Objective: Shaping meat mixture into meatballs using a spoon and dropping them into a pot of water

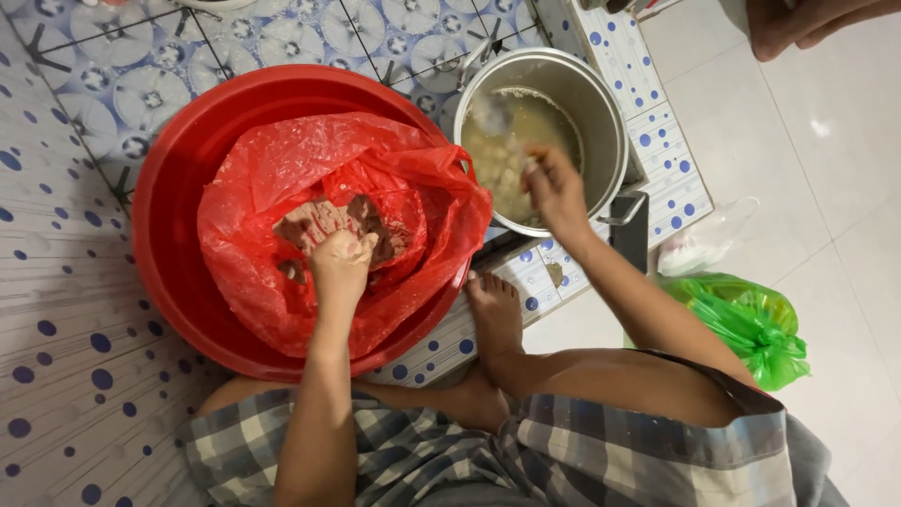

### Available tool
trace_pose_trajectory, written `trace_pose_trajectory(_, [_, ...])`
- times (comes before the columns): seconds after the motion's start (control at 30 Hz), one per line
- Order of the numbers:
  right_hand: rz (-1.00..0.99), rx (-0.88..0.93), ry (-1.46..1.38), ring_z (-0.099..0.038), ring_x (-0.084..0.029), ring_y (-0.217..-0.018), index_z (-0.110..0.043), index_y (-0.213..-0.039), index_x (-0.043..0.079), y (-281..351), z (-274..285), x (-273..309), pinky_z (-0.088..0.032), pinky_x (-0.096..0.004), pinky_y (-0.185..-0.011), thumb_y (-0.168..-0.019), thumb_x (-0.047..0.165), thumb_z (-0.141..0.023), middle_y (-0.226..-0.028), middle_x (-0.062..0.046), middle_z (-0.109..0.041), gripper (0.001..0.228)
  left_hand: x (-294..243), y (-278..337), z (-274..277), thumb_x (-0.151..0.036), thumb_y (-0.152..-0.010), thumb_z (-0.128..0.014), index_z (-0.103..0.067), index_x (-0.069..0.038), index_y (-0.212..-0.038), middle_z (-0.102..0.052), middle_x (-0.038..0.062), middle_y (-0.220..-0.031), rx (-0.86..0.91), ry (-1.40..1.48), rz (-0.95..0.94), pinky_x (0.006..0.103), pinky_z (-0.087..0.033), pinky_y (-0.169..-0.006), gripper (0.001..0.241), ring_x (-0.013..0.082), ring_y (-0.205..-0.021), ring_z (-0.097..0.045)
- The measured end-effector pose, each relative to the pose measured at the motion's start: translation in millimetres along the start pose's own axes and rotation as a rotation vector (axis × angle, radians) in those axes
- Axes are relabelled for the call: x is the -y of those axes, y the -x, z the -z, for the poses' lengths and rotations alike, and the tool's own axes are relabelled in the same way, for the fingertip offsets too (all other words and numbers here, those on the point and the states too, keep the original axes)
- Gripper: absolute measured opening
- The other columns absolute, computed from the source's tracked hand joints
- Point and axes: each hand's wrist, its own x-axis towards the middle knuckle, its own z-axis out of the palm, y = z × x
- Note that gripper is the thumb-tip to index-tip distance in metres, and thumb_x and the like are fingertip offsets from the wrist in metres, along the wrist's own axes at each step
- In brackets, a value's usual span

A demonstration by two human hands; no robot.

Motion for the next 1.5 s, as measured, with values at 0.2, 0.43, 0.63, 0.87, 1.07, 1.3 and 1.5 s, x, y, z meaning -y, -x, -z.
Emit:
trace_pose_trajectory(0.2, [0.165, 0.348, 0.257, -0.076, -0.033, -0.078, -0.072, -0.122, 0.013, 51, -48, 44, -0.06, -0.039, -0.069, -0.099, 0.01, -0.062, -0.09, -0.015, -0.077, 0.025, -23, 6, 1, -0.033, -0.076, -0.095, -0.068, -0.012, -0.088, -0.069, 0.019, -0.073, -0.005, -0.097, 0.056, 0.0525, -0.053, -0.063, 0.036, 0.0438, -0.078, -0.07])
trace_pose_trajectory(0.43, [0.25, 0.505, 0.415, -0.073, -0.04, -0.086, -0.066, -0.125, 0.007, 69, -72, 57, -0.06, -0.049, -0.071, -0.097, 0.009, -0.056, -0.095, -0.021, -0.075, 0.029, -102, 18, 26, -0.018, -0.09, -0.072, -0.059, -0.018, -0.106, -0.06, -0.005, -0.084, -0.02, 0.523, 0.481, 0.0097, -0.038, -0.065, 0.021, 0.0124, -0.071, -0.059])
trace_pose_trajectory(0.63, [0.045, 0.564, 0.225, -0.074, -0.042, -0.081, -0.068, -0.12, 0.003, 77, -79, 29, -0.06, -0.047, -0.068, -0.097, 0.009, -0.057, -0.088, -0.022, -0.075, 0.026, 5, 8, -10, -0.051, -0.098, -0.067, -0.046, -0.028, -0.132, -0.073, 0.014, -0.078, 0.092, -0.576, 0.075, 0.0506, -0.058, -0.082, 0.046, 0.0362, -0.086, -0.076])
trace_pose_trajectory(0.87, [-0.221, 0.575, -0.127, -0.063, -0.012, -0.062, -0.073, -0.114, 0.002, 76, -71, 45, -0.055, -0.028, -0.061, -0.099, 0.009, -0.057, -0.067, -0.004, -0.065, 0.023, 37, 2, -10, -0.039, -0.087, -0.085, -0.06, -0.021, -0.12, -0.074, 0.02, -0.091, -0.001, -0.221, 0.074, 0.0478, -0.055, -0.092, 0.045, 0.0378, -0.099, -0.072])
trace_pose_trajectory(1.07, [0.374, 0.482, 0.345, -0.072, -0.038, -0.082, -0.068, -0.125, 0.01, 75, -62, 46, -0.059, -0.046, -0.066, -0.101, 0.014, -0.056, -0.095, -0.017, -0.072, 0.028, 54, -13, -9, -0.057, -0.095, -0.042, -0.069, -0.007, -0.105, -0.061, 0.016, -0.066, 0.305, 0.586, 0.608, 0.0272, -0.046, -0.026, 0.058, 0.0189, -0.045, -0.061])
trace_pose_trajectory(1.3, [1.03, 0.33, 0.773, -0.059, -0.021, -0.062, -0.07, -0.119, 0.009, 67, -62, 58, -0.053, -0.031, -0.054, -0.108, 0.015, -0.035, -0.084, -0.007, -0.055, 0.036, -48, 4, 25, -0.038, -0.1, -0.068, -0.06, -0.001, -0.073, -0.051, 0.013, -0.055, 0.416, 0.862, 0.626, 0.0272, -0.036, -0.023, 0.047, 0.019, -0.033, -0.051])
trace_pose_trajectory(1.5, [0.759, 0.361, 0.607, -0.067, -0.038, -0.075, -0.064, -0.128, 0.004, 75, -59, 4, -0.056, -0.045, -0.059, -0.101, 0.016, -0.046, -0.097, -0.019, -0.062, 0.034, -69, -5, 22, -0.046, -0.1, -0.065, -0.046, -0.016, -0.064, -0.038, 0.005, -0.041, 0.506, 1.007, 0.686, 0.0157, -0.024, -0.024, 0.05, 0.0102, -0.027, -0.036])
